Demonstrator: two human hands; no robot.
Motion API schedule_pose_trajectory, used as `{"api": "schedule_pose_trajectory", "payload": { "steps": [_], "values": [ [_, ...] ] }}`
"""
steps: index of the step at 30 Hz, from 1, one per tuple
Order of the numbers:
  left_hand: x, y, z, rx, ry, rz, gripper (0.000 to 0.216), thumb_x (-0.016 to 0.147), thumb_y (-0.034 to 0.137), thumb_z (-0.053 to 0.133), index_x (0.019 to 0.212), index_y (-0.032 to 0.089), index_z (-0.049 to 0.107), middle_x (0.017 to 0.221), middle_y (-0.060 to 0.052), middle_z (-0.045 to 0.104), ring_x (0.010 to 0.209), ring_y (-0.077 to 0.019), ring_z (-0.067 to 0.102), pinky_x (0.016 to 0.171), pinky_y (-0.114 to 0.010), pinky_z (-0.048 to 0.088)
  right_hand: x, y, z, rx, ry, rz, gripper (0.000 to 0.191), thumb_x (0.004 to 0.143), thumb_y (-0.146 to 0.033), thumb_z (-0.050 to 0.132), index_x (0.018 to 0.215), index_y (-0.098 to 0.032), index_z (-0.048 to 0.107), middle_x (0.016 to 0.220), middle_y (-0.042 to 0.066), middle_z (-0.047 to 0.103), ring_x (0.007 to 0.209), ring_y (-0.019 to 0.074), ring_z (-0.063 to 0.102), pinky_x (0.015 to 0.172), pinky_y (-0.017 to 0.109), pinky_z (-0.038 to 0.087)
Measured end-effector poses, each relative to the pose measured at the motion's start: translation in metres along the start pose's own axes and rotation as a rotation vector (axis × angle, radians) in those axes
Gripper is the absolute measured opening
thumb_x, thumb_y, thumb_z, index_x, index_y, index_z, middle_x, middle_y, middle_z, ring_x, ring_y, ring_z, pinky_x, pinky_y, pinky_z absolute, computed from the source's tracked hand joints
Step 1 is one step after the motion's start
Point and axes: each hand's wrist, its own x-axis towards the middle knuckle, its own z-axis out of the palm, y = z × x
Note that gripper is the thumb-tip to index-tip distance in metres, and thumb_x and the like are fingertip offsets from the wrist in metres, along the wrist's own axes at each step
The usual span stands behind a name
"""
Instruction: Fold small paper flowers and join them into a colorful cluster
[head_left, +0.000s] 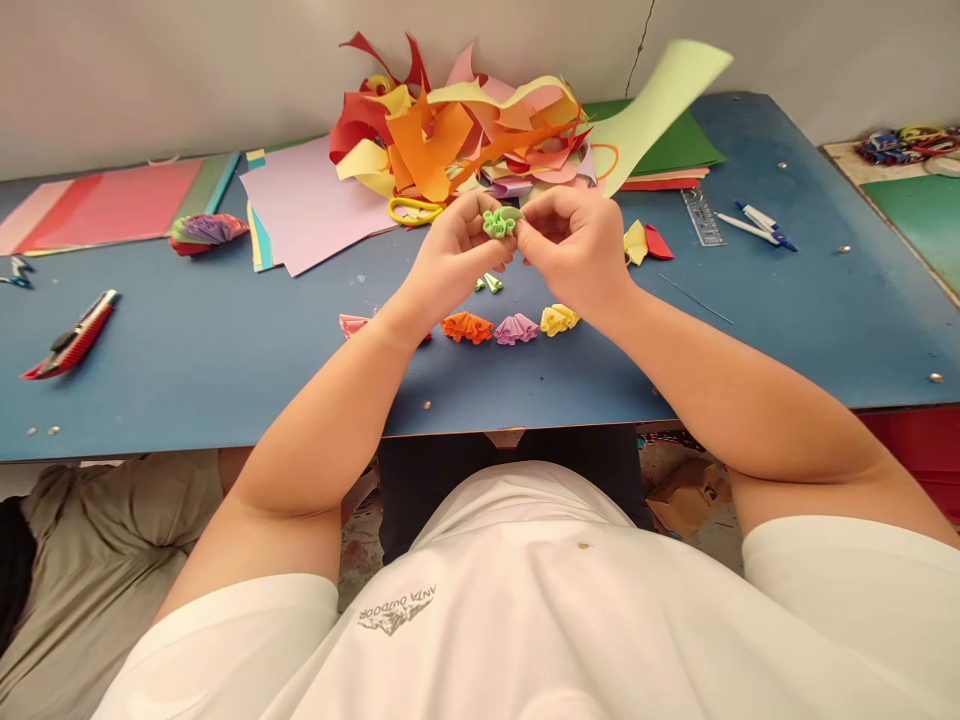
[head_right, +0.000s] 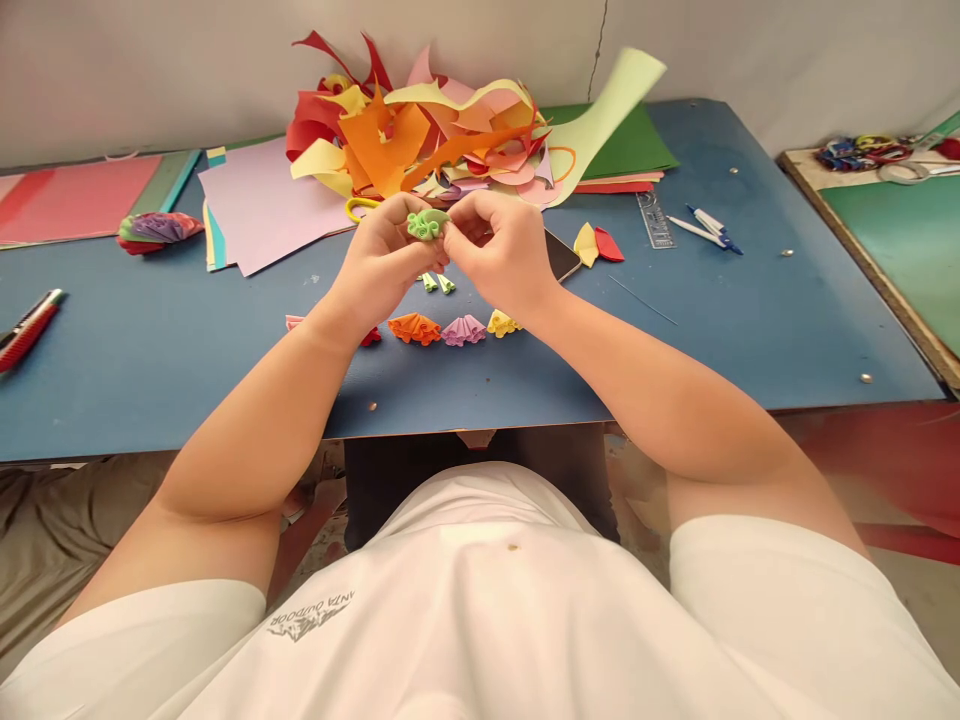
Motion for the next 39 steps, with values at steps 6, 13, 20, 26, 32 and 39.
{"api": "schedule_pose_trajectory", "payload": {
  "steps": [6, 13, 20, 26, 32, 39],
  "values": [
    [0.002, 0.003, -0.004, -0.097, -0.084, -0.157, 0.026, 0.099, 0.018, 0.095, 0.1, 0.027, 0.07, 0.095, 0.002, 0.082, 0.093, -0.0145, 0.088, 0.086, -0.026, 0.072, 0.002, -0.013, -0.008, -0.23, 0.032, -0.084, 0.037, 0.118, -0.063, 0.088, 0.099, -0.034, 0.075, 0.098, 0.005, 0.084, 0.095, 0.0304, 0.085, 0.104, 0.055, 0.084],
    [0.003, 0.01, -0.003, -0.143, -0.023, -0.203, 0.019, 0.117, 0.023, 0.088, 0.103, 0.024, 0.075, 0.097, 0.002, 0.085, 0.089, -0.012, 0.089, 0.09, -0.025, 0.073, 0.003, -0.022, -0.012, -0.254, 0.008, -0.08, 0.029, 0.121, -0.059, 0.083, 0.107, -0.034, 0.081, 0.113, 0.008, 0.088, 0.107, 0.0319, 0.086, 0.105, 0.053, 0.083],
    [0.006, 0.014, -0.009, -0.165, -0.066, -0.193, 0.024, 0.114, 0.012, 0.086, 0.093, 0.022, 0.082, 0.091, 0.002, 0.084, 0.084, -0.0083, 0.084, 0.088, -0.02, 0.074, 0.004, -0.026, -0.016, -0.15, -0.014, -0.072, 0.032, 0.122, -0.067, 0.083, 0.125, -0.037, 0.094, 0.13, 0.009, 0.094, 0.117, 0.0329, 0.092, 0.097, 0.05, 0.084],
    [0.011, 0.018, -0.02, -0.187, -0.167, -0.216, 0.037, 0.119, 0.006, 0.074, 0.086, 0.018, 0.085, 0.085, 0.001, 0.077, 0.074, -0.0051, 0.077, 0.083, -0.018, 0.071, 0.01, -0.017, -0.022, -0.08, -0.082, -0.102, 0.028, 0.119, -0.067, 0.089, 0.113, -0.04, 0.097, 0.118, 0.008, 0.099, 0.123, 0.0353, 0.092, 0.095, 0.054, 0.086],
    [0.01, 0.022, -0.023, -0.074, -0.204, -0.263, 0.042, 0.124, 0.009, 0.069, 0.085, 0.015, 0.085, 0.084, -0.001, 0.071, 0.074, -0.0062, 0.077, 0.087, -0.023, 0.069, 0.013, -0.019, -0.025, -0.122, -0.126, -0.109, 0.025, 0.118, -0.062, 0.09, 0.112, -0.039, 0.097, 0.1, 0.004, 0.093, 0.1, 0.0307, 0.091, 0.103, 0.057, 0.084],
    [0.013, 0.015, -0.033, -0.023, -0.238, -0.257, 0.036, 0.116, 0.011, 0.078, 0.082, 0.018, 0.085, 0.083, -0.001, 0.07, 0.076, -0.0083, 0.081, 0.088, -0.027, 0.073, 0.016, -0.029, -0.025, -0.005, -0.183, -0.093, 0.049, 0.11, -0.087, 0.093, 0.114, -0.038, 0.094, 0.104, 0.006, 0.093, 0.099, 0.0311, 0.09, 0.101, 0.057, 0.083]
  ]
}}
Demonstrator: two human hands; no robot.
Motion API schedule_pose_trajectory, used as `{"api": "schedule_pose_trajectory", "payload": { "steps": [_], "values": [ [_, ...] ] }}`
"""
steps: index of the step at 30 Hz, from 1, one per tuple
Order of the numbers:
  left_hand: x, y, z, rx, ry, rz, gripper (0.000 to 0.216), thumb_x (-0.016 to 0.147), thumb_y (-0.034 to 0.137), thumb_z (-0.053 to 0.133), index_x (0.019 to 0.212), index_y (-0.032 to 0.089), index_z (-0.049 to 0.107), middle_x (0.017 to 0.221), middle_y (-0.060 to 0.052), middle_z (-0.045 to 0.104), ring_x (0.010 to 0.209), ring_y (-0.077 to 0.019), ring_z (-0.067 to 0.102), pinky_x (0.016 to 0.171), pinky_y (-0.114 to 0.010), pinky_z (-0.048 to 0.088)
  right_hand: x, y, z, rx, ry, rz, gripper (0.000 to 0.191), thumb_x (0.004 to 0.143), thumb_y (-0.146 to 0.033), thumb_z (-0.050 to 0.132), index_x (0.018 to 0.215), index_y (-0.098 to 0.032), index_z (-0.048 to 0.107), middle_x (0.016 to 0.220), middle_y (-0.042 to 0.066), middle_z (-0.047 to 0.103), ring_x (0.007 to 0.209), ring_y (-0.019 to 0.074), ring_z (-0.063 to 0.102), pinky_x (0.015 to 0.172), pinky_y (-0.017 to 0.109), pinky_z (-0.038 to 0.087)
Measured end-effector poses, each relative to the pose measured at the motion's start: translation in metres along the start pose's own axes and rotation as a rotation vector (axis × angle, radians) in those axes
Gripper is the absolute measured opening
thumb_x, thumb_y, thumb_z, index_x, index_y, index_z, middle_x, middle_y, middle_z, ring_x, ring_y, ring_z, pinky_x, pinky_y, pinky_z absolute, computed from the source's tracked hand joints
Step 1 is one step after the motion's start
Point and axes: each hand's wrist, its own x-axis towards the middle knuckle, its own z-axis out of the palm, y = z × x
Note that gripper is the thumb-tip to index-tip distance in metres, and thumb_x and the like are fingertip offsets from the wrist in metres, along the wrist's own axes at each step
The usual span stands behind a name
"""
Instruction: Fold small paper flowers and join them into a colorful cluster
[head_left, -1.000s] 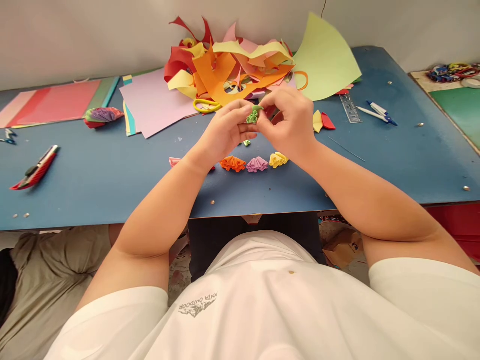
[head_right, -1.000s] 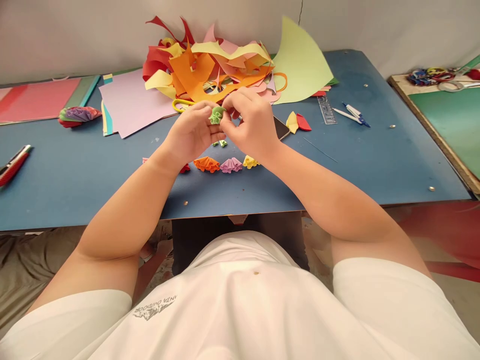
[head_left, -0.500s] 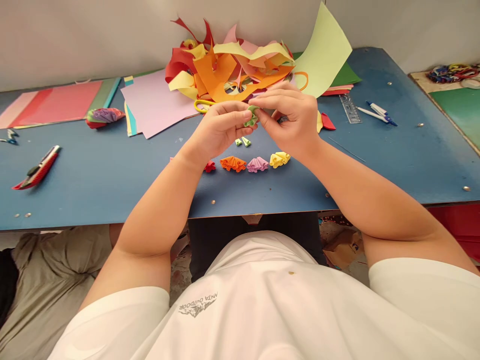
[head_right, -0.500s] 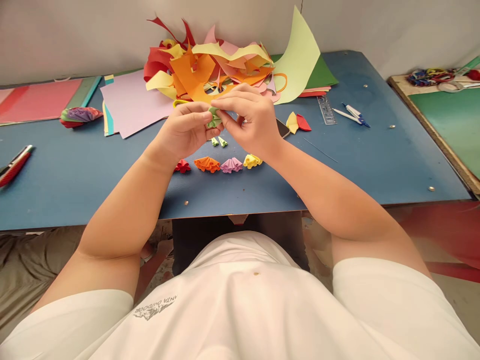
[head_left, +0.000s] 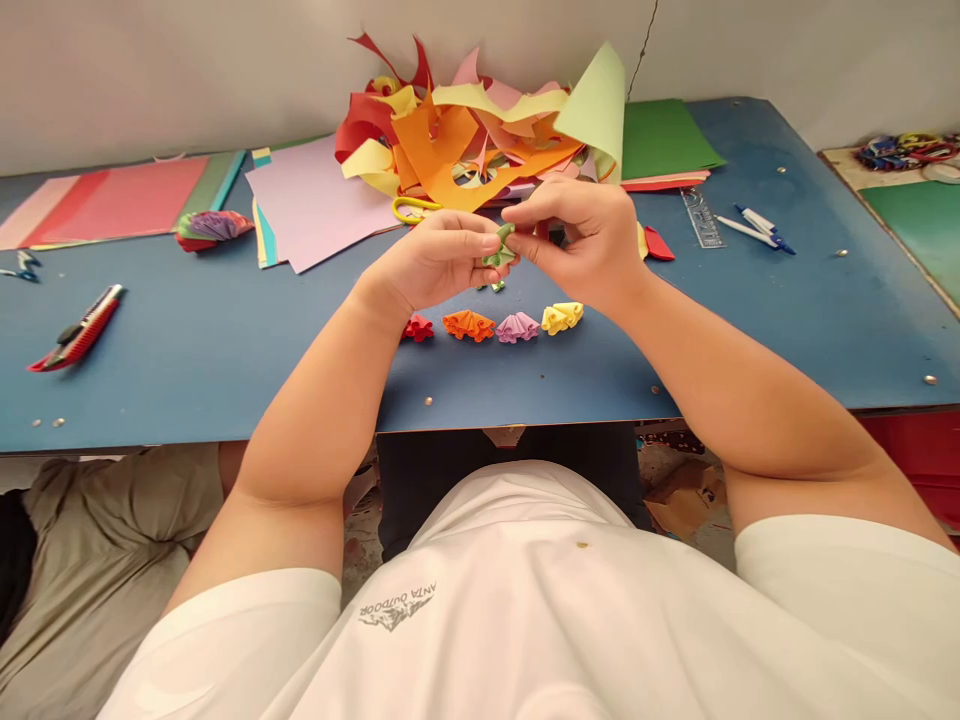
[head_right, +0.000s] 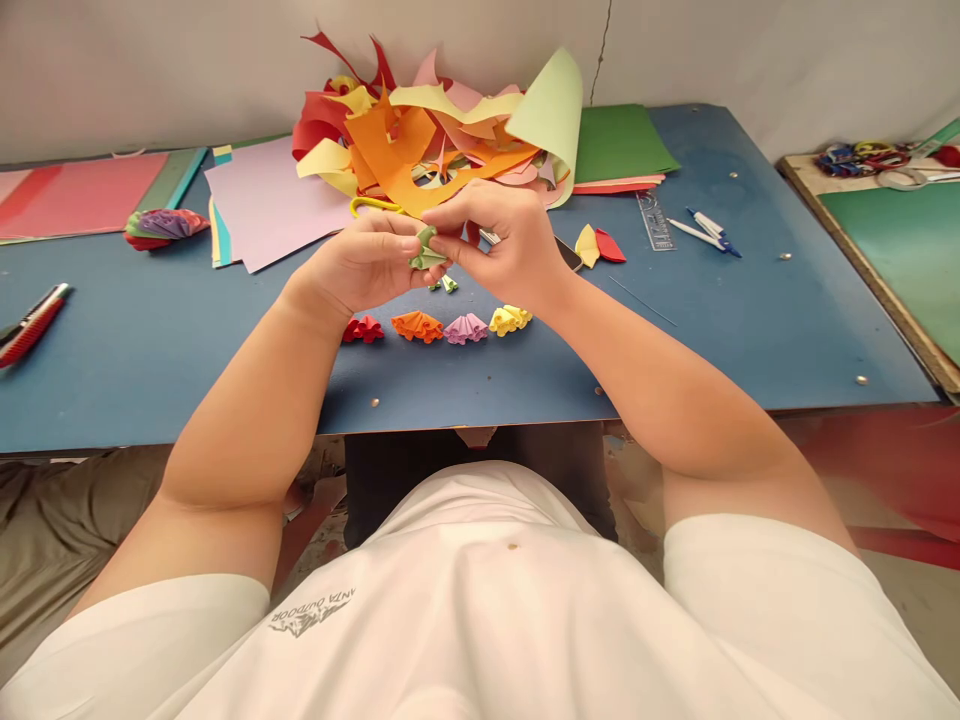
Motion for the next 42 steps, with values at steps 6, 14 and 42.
{"api": "schedule_pose_trajectory", "payload": {
  "steps": [6, 14, 42],
  "values": [
    [0.004, -0.006, -0.003, -0.067, -0.061, -0.03, 0.034, 0.11, 0.003, 0.075, 0.082, 0.018, 0.086, 0.085, -0.001, 0.076, 0.077, -0.0082, 0.084, 0.084, -0.024, 0.074, 0.002, 0.002, 0.001, 0.022, -0.064, -0.046, 0.057, 0.111, -0.093, 0.087, 0.111, -0.037, 0.094, 0.105, 0.007, 0.094, 0.098, 0.0312, 0.09, 0.094, 0.055, 0.084],
    [0.003, 0.002, 0.022, -0.258, 0.089, -0.044, 0.027, 0.116, 0.008, 0.075, 0.097, 0.018, 0.092, 0.093, -0.001, 0.088, 0.082, -0.0053, 0.086, 0.087, -0.012, 0.073, -0.005, 0.011, 0.006, -0.122, 0.072, -0.009, 0.032, 0.12, -0.067, 0.088, 0.123, -0.035, 0.09, 0.117, 0.006, 0.095, 0.109, 0.0303, 0.092, 0.103, 0.053, 0.083],
    [-0.002, 0.007, 0.019, -0.232, 0.146, -0.095, 0.026, 0.12, 0.005, 0.079, 0.097, 0.012, 0.09, 0.102, -0.003, 0.089, 0.098, -0.0075, 0.09, 0.106, -0.018, 0.073, -0.004, 0.007, 0.0, -0.096, -0.012, 0.057, 0.03, 0.12, -0.06, 0.089, 0.12, -0.03, 0.088, 0.119, 0.008, 0.091, 0.106, 0.0302, 0.089, 0.109, 0.057, 0.081]
  ]
}}
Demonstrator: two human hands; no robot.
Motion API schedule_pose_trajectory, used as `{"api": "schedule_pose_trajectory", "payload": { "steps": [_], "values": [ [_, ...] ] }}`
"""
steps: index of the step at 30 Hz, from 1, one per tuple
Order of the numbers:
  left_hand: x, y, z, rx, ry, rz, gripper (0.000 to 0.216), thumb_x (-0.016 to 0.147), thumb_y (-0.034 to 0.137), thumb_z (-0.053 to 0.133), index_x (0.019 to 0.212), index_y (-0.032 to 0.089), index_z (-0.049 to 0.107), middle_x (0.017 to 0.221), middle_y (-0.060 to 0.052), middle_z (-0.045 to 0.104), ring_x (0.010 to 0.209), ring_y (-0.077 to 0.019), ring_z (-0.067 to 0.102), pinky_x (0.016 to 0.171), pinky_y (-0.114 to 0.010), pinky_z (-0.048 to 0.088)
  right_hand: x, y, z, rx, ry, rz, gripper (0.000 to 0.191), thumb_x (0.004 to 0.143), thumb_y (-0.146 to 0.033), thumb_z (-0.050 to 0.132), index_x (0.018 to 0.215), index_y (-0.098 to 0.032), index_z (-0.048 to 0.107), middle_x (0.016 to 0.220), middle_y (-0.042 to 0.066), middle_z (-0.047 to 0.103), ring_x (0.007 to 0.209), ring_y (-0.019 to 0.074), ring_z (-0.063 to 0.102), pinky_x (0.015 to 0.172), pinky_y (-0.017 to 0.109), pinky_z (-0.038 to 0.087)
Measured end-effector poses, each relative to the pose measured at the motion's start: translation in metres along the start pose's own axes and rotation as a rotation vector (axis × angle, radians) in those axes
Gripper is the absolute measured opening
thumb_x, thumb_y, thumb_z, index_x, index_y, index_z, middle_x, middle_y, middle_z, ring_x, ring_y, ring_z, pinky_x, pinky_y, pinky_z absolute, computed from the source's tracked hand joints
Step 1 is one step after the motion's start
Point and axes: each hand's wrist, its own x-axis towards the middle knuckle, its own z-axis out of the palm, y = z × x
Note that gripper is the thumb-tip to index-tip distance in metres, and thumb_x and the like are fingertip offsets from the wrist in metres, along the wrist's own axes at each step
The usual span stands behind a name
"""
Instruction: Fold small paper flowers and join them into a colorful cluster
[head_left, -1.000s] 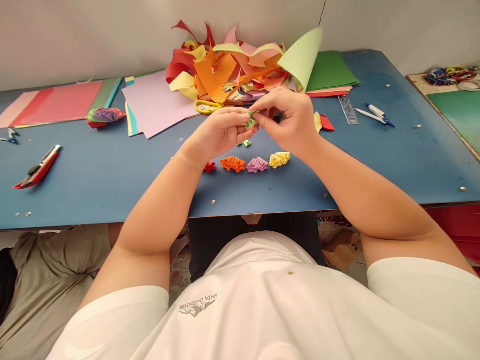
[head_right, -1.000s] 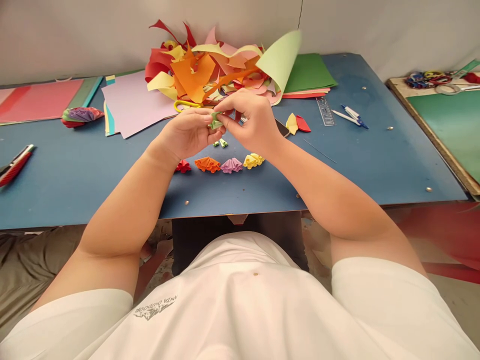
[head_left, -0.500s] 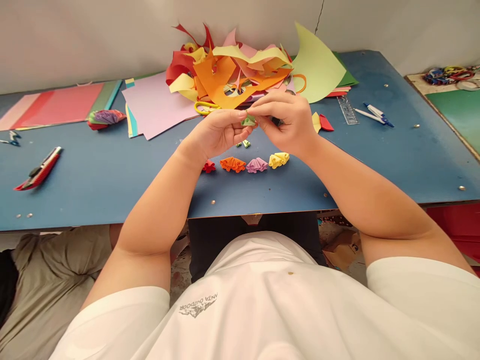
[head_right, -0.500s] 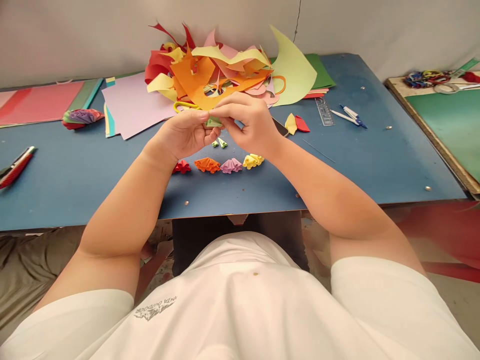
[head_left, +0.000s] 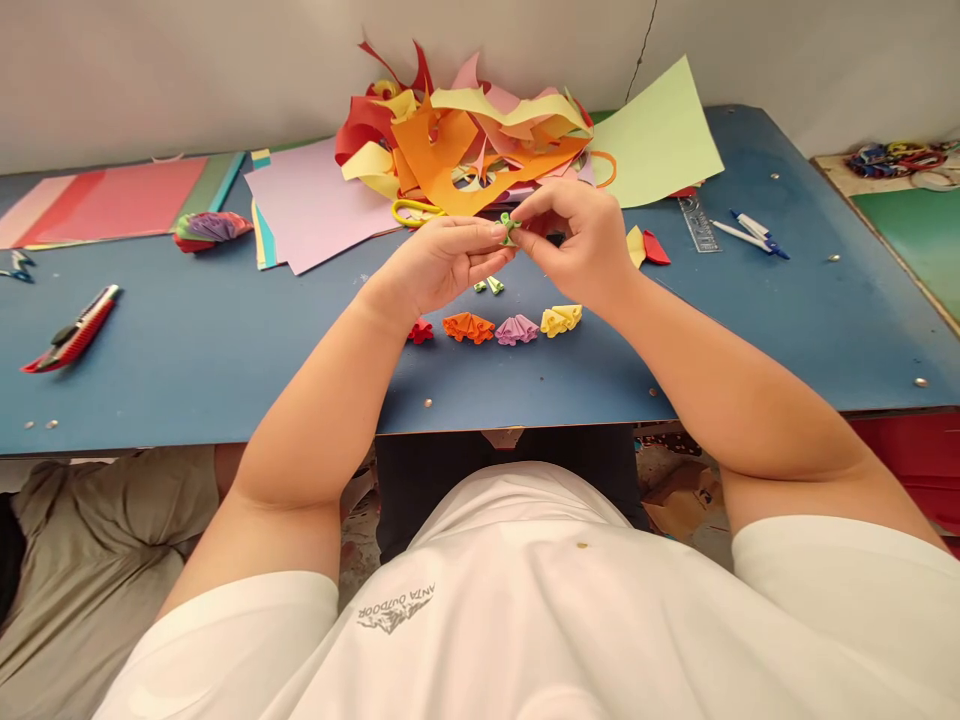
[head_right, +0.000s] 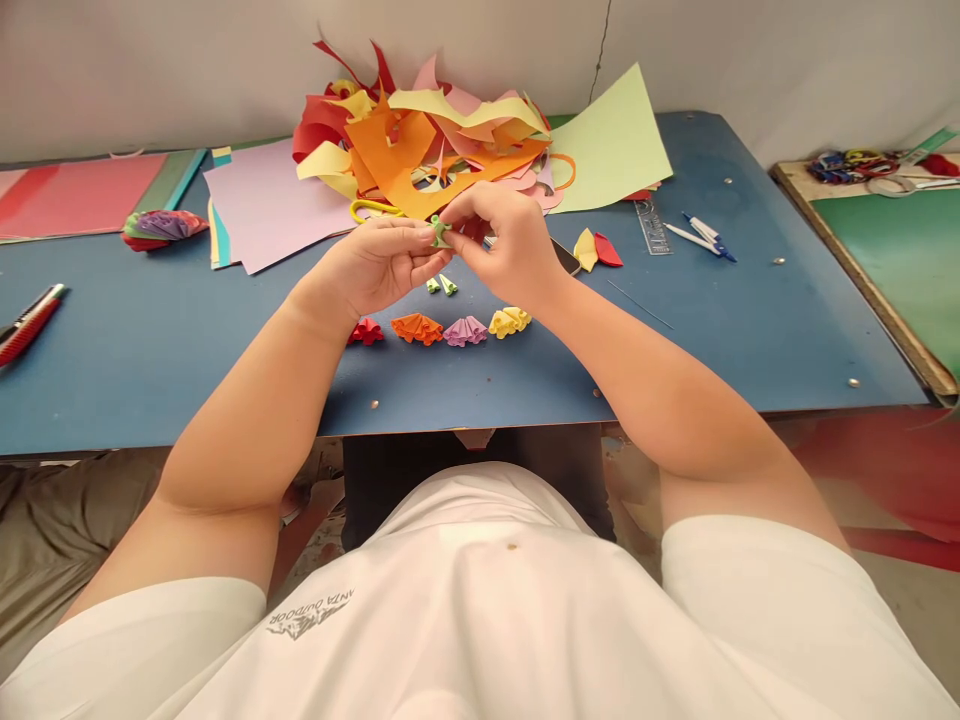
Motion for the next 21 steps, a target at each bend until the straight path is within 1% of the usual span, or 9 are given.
{"api": "schedule_pose_trajectory", "payload": {
  "steps": [2, 5, 7, 11, 13, 16, 17, 19, 21],
  "values": [
    [0.0, -0.001, 0.001, -0.017, 0.0, 0.013, 0.028, 0.119, 0.004, 0.081, 0.093, 0.012, 0.088, 0.099, -0.003, 0.087, 0.097, -0.0068, 0.089, 0.106, -0.017, 0.073, -0.001, 0.003, 0.002, 0.013, 0.031, 0.016, 0.031, 0.118, -0.062, 0.093, 0.118, -0.031, 0.088, 0.117, 0.008, 0.09, 0.109, 0.0309, 0.089, 0.111, 0.059, 0.081],
    [0.001, -0.002, 0.0, -0.012, 0.02, 0.03, 0.033, 0.115, 0.004, 0.084, 0.084, 0.014, 0.082, 0.094, -0.001, 0.084, 0.093, -0.0069, 0.087, 0.108, -0.019, 0.075, -0.001, 0.01, 0.006, 0.06, 0.073, 0.053, 0.038, 0.113, -0.067, 0.1, 0.114, -0.031, 0.088, 0.118, 0.007, 0.09, 0.114, 0.0308, 0.09, 0.111, 0.058, 0.083],
    [0.001, -0.002, -0.001, 0.007, 0.031, 0.035, 0.033, 0.113, 0.002, 0.085, 0.083, 0.015, 0.08, 0.093, 0.0, 0.083, 0.092, -0.0065, 0.087, 0.107, -0.02, 0.075, 0.0, 0.014, 0.009, 0.122, 0.084, 0.081, 0.045, 0.109, -0.073, 0.102, 0.111, -0.03, 0.088, 0.113, 0.005, 0.089, 0.112, 0.0293, 0.09, 0.109, 0.057, 0.084],
    [0.001, -0.002, -0.004, -0.021, 0.009, 0.046, 0.028, 0.11, 0.001, 0.086, 0.086, 0.014, 0.082, 0.094, -0.001, 0.085, 0.092, -0.0055, 0.088, 0.097, -0.015, 0.073, 0.0, 0.015, 0.012, 0.246, 0.073, 0.119, 0.054, 0.103, -0.082, 0.104, 0.108, -0.03, 0.09, 0.104, 0.003, 0.09, 0.103, 0.0279, 0.091, 0.108, 0.058, 0.086],
    [0.002, -0.004, -0.005, -0.012, 0.018, 0.047, 0.028, 0.109, 0.001, 0.087, 0.085, 0.015, 0.08, 0.093, 0.0, 0.084, 0.093, -0.0059, 0.089, 0.101, -0.016, 0.073, 0.0, 0.011, 0.012, 0.268, 0.07, 0.144, 0.055, 0.102, -0.083, 0.104, 0.107, -0.03, 0.091, 0.103, 0.003, 0.091, 0.102, 0.0283, 0.091, 0.107, 0.058, 0.087],
    [0.004, -0.005, -0.007, 0.011, 0.05, 0.051, 0.034, 0.106, 0.003, 0.091, 0.081, 0.017, 0.073, 0.091, 0.001, 0.082, 0.1, -0.0092, 0.091, 0.118, -0.024, 0.075, 0.0, 0.003, 0.011, 0.259, 0.053, 0.208, 0.05, 0.106, -0.079, 0.101, 0.11, -0.03, 0.093, 0.103, 0.004, 0.093, 0.099, 0.028, 0.091, 0.104, 0.055, 0.087],
    [0.004, -0.005, -0.007, 0.007, 0.05, 0.053, 0.036, 0.105, 0.005, 0.093, 0.08, 0.018, 0.071, 0.092, 0.001, 0.083, 0.103, -0.0103, 0.092, 0.122, -0.026, 0.075, -0.001, 0.001, 0.01, 0.249, 0.041, 0.229, 0.047, 0.108, -0.077, 0.1, 0.111, -0.03, 0.094, 0.104, 0.004, 0.094, 0.099, 0.0279, 0.091, 0.104, 0.055, 0.087],
    [0.004, -0.005, -0.006, -0.004, 0.045, 0.056, 0.034, 0.106, 0.006, 0.093, 0.081, 0.018, 0.073, 0.093, 0.0, 0.084, 0.104, -0.0113, 0.092, 0.124, -0.025, 0.074, -0.001, -0.001, 0.011, 0.227, 0.024, 0.25, 0.042, 0.112, -0.071, 0.096, 0.113, -0.029, 0.095, 0.109, 0.006, 0.095, 0.104, 0.0291, 0.092, 0.104, 0.054, 0.086],
    [0.004, -0.004, -0.004, -0.017, 0.056, 0.058, 0.032, 0.107, 0.005, 0.091, 0.083, 0.018, 0.076, 0.093, -0.001, 0.085, 0.101, -0.0101, 0.091, 0.121, -0.023, 0.074, -0.002, -0.002, 0.013, 0.198, 0.018, 0.235, 0.035, 0.114, -0.064, 0.094, 0.115, -0.028, 0.095, 0.12, 0.009, 0.097, 0.116, 0.0315, 0.093, 0.105, 0.053, 0.086]
  ]
}}
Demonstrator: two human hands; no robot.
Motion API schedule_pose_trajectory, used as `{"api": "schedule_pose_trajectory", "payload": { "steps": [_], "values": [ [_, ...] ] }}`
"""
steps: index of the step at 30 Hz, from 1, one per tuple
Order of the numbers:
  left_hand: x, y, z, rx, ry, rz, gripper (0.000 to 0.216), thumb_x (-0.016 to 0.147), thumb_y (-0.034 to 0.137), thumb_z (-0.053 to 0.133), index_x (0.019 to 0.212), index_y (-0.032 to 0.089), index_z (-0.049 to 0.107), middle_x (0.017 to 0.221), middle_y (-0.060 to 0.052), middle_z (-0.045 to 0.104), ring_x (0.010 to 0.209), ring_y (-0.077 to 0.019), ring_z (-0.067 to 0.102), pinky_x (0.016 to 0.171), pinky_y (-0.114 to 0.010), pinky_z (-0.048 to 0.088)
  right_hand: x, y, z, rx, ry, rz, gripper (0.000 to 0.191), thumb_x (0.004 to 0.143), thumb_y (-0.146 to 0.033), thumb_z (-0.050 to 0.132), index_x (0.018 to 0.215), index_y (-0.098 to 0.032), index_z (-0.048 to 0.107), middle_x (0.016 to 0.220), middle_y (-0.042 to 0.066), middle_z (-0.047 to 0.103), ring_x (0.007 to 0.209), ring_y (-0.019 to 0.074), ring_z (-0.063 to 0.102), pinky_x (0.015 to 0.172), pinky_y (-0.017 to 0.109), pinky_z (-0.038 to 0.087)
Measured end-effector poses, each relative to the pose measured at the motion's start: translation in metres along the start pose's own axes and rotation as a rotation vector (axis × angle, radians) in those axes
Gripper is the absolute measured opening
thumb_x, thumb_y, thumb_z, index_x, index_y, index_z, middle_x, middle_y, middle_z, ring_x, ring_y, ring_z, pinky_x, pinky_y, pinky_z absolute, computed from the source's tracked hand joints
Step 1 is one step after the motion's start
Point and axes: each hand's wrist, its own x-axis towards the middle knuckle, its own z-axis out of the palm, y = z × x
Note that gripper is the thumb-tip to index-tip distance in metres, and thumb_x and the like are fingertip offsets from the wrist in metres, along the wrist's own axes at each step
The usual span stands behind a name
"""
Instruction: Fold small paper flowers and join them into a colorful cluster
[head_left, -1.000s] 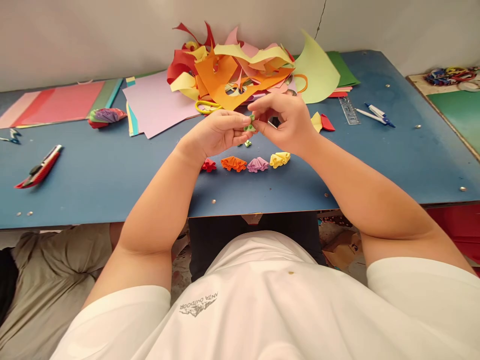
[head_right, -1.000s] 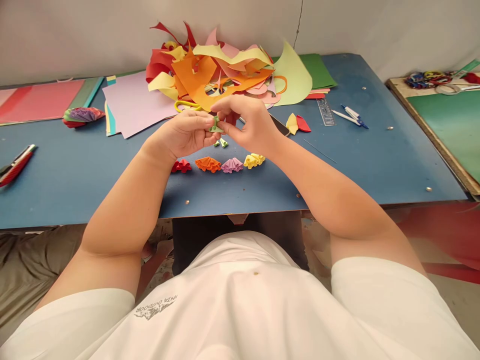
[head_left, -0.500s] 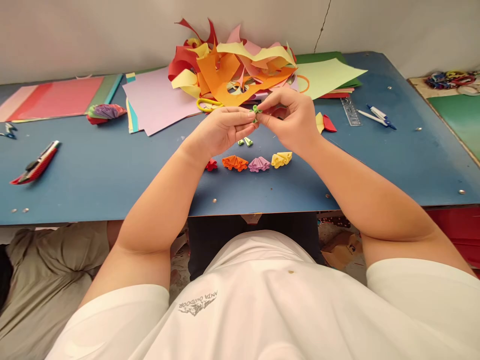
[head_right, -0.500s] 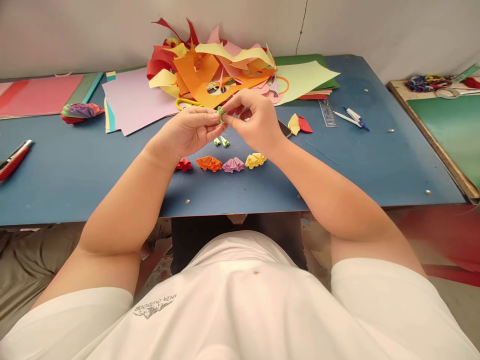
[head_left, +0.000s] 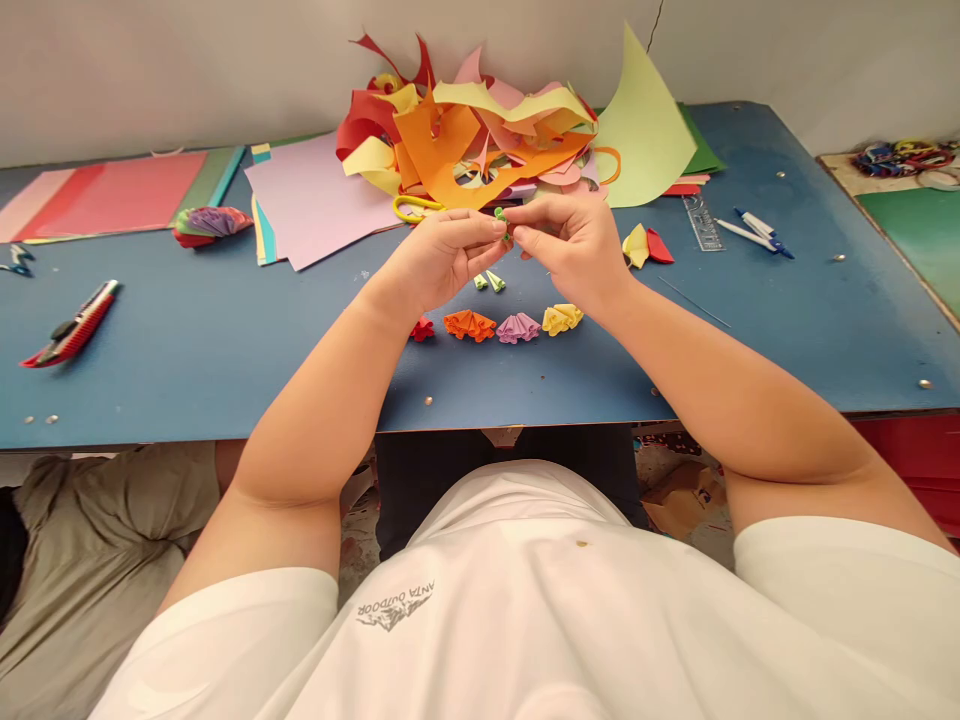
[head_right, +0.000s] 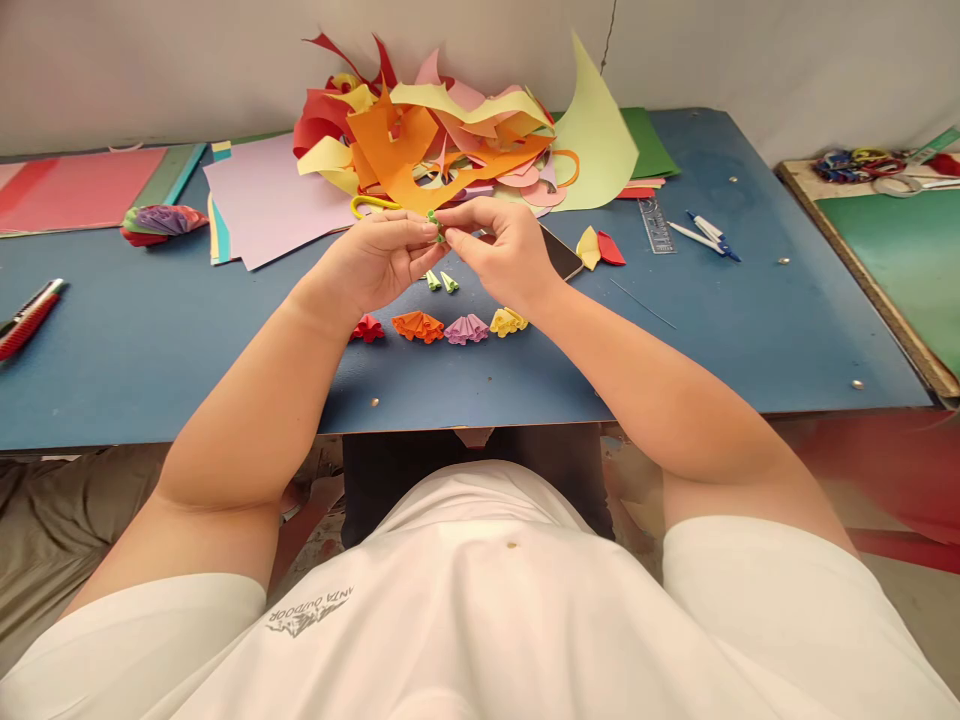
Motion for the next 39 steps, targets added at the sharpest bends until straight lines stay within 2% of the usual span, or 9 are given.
{"api": "schedule_pose_trajectory", "payload": {
  "steps": [4, 10, 15, 17, 20, 25, 31, 35, 39],
  "values": [
    [-0.001, 0.001, 0.001, -0.026, 0.046, 0.008, 0.032, 0.108, 0.003, 0.089, 0.082, 0.017, 0.078, 0.094, -0.002, 0.085, 0.101, -0.0091, 0.089, 0.118, -0.022, 0.073, -0.005, -0.003, 0.002, -0.132, 0.001, -0.066, 0.026, 0.115, -0.055, 0.092, 0.126, -0.031, 0.096, 0.139, 0.011, 0.095, 0.132, 0.0342, 0.09, 0.103, 0.05, 0.084],
    [-0.001, 0.0, -0.002, 0.012, 0.001, 0.018, 0.015, 0.112, 0.013, 0.092, 0.098, 0.018, 0.092, 0.11, -0.005, 0.093, 0.111, -0.0109, 0.09, 0.106, -0.015, 0.072, -0.008, -0.008, 0.001, -0.252, 0.009, -0.104, 0.033, 0.114, -0.066, 0.094, 0.127, -0.035, 0.093, 0.133, 0.012, 0.093, 0.124, 0.0367, 0.087, 0.1, 0.054, 0.083],
    [-0.003, 0.006, 0.002, -0.047, 0.044, 0.0, 0.023, 0.118, 0.016, 0.09, 0.096, 0.016, 0.087, 0.098, -0.002, 0.086, 0.09, -0.0058, 0.085, 0.091, -0.016, 0.071, 0.0, 0.007, -0.006, -0.265, 0.028, -0.026, 0.026, 0.117, -0.05, 0.087, 0.136, -0.031, 0.086, 0.125, 0.012, 0.093, 0.113, 0.0351, 0.087, 0.109, 0.058, 0.08],
    [-0.003, 0.009, 0.003, -0.022, 0.085, -0.021, 0.03, 0.121, 0.014, 0.086, 0.092, 0.017, 0.08, 0.09, 0.001, 0.08, 0.08, -0.0041, 0.08, 0.078, -0.015, 0.064, 0.003, 0.013, -0.011, -0.348, -0.105, 0.017, 0.021, 0.113, -0.03, 0.081, 0.134, -0.027, 0.087, 0.128, 0.014, 0.094, 0.116, 0.0359, 0.087, 0.116, 0.061, 0.078],
    [-0.003, 0.01, 0.002, -0.015, 0.077, -0.023, 0.034, 0.124, 0.012, 0.081, 0.091, 0.017, 0.076, 0.086, 0.002, 0.076, 0.075, -0.0025, 0.077, 0.07, -0.013, 0.057, 0.005, 0.017, -0.019, -0.509, -0.364, -0.061, 0.045, 0.104, -0.011, 0.071, 0.141, -0.023, 0.092, 0.156, 0.019, 0.09, 0.145, 0.0426, 0.081, 0.136, 0.072, 0.066],
    [0.0, 0.007, -0.002, -0.005, 0.078, -0.026, 0.033, 0.126, 0.015, 0.08, 0.093, 0.018, 0.077, 0.083, 0.003, 0.069, 0.076, -0.0025, 0.076, 0.07, -0.013, 0.056, 0.002, 0.011, -0.022, -0.657, -0.671, -0.166, 0.063, 0.114, -0.01, 0.051, 0.16, -0.025, 0.091, 0.188, 0.02, 0.074, 0.164, 0.0496, 0.064, 0.141, 0.084, 0.055],
    [0.007, 0.0, -0.007, 0.051, 0.076, -0.031, 0.035, 0.121, 0.031, 0.093, 0.091, 0.02, 0.077, 0.09, 0.0, 0.076, 0.079, -0.0065, 0.076, 0.073, -0.019, 0.059, 0.0, -0.007, -0.01, -0.773, -0.696, -0.068, 0.054, 0.115, -0.011, 0.054, 0.154, -0.018, 0.091, 0.158, 0.026, 0.087, 0.15, 0.0494, 0.076, 0.126, 0.069, 0.066],
    [0.007, 0.001, -0.007, 0.024, 0.095, -0.035, 0.032, 0.123, 0.022, 0.088, 0.092, 0.018, 0.081, 0.091, 0.001, 0.079, 0.086, -0.0064, 0.085, 0.081, -0.016, 0.065, 0.001, -0.013, -0.01, -0.839, -0.644, -0.001, 0.047, 0.109, -0.007, 0.067, 0.147, -0.014, 0.093, 0.147, 0.026, 0.09, 0.144, 0.0512, 0.084, 0.117, 0.063, 0.07],
    [0.007, 0.002, -0.006, -0.001, 0.077, -0.006, 0.043, 0.125, 0.016, 0.082, 0.082, 0.016, 0.078, 0.082, 0.003, 0.072, 0.088, -0.0031, 0.084, 0.092, -0.012, 0.068, 0.003, -0.009, -0.014, -0.792, -0.591, -0.001, 0.049, 0.098, 0.006, 0.07, 0.132, -0.016, 0.097, 0.133, 0.019, 0.094, 0.131, 0.0425, 0.089, 0.114, 0.053, 0.07]
  ]
}}
